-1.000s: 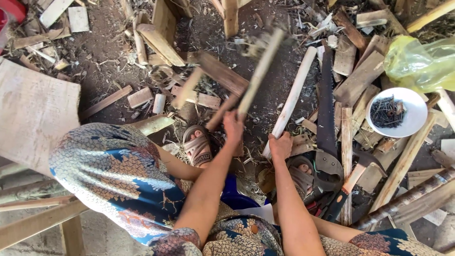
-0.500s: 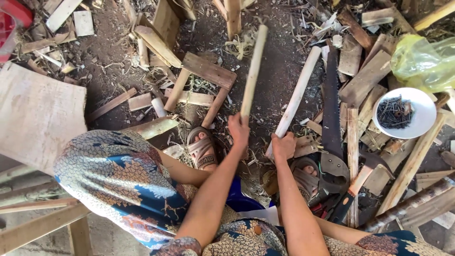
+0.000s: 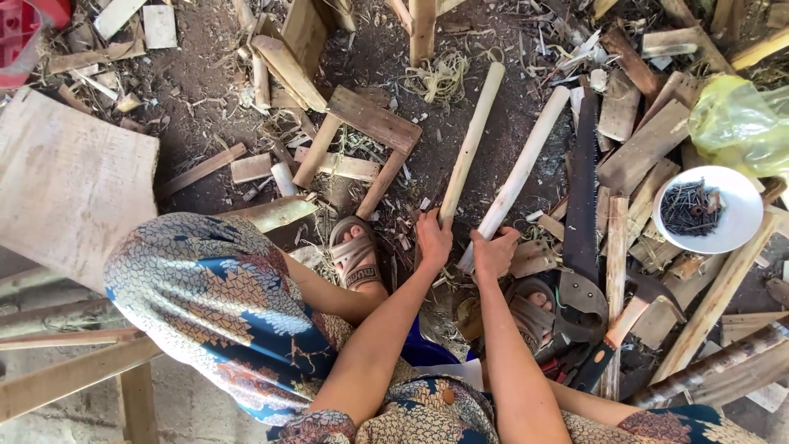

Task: The person assembles a wooden stool by fitting a crossbar into the frame and securing it with nails. They use a hammer to drive the nails into the wood and adjust the position of the wooden pieces to ensure a proper fit.

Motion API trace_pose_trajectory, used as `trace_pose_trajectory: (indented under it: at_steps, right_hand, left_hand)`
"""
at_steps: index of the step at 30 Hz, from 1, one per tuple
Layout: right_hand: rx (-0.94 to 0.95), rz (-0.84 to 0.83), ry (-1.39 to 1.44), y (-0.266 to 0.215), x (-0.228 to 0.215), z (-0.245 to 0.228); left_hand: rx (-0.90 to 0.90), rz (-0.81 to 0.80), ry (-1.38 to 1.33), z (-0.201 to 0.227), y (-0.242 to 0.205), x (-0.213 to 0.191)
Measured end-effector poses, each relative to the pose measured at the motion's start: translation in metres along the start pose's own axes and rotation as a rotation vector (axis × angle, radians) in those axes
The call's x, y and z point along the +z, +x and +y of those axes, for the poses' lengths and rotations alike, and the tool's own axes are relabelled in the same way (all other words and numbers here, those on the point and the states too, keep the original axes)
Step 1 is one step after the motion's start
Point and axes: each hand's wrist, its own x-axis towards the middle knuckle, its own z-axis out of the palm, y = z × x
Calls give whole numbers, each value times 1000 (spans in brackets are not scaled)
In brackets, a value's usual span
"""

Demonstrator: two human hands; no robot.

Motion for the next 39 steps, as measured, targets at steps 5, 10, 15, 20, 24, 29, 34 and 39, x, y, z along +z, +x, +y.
trace_pose_trajectory:
  at_steps: [5, 10, 15, 20, 24, 29, 34, 39]
  right_hand:
    - [-20, 20, 27, -2, -1, 6]
    - [11, 72, 7, -1, 0, 13]
    - [-57, 152, 26, 13, 17, 33]
    - [-74, 91, -33, -2, 7, 17]
    - [-10, 77, 15, 4, 6, 21]
    - [16, -94, 351, -19, -16, -19]
    - [-9, -63, 390, -11, -16, -11]
    - [-45, -14, 163, 3, -3, 5]
  left_hand:
    - [-2, 0, -66, 5, -4, -3]
    - [147, 143, 32, 26, -18, -8]
    - [165, 117, 190, 26, -16, -10]
    - [140, 104, 252, 14, -8, -9]
    - [101, 67, 153, -4, 0, -5]
    - [76, -22, 105, -7, 3, -5]
    - [55, 19, 49, 13, -8, -14]
    - [120, 137, 91, 2, -3, 1]
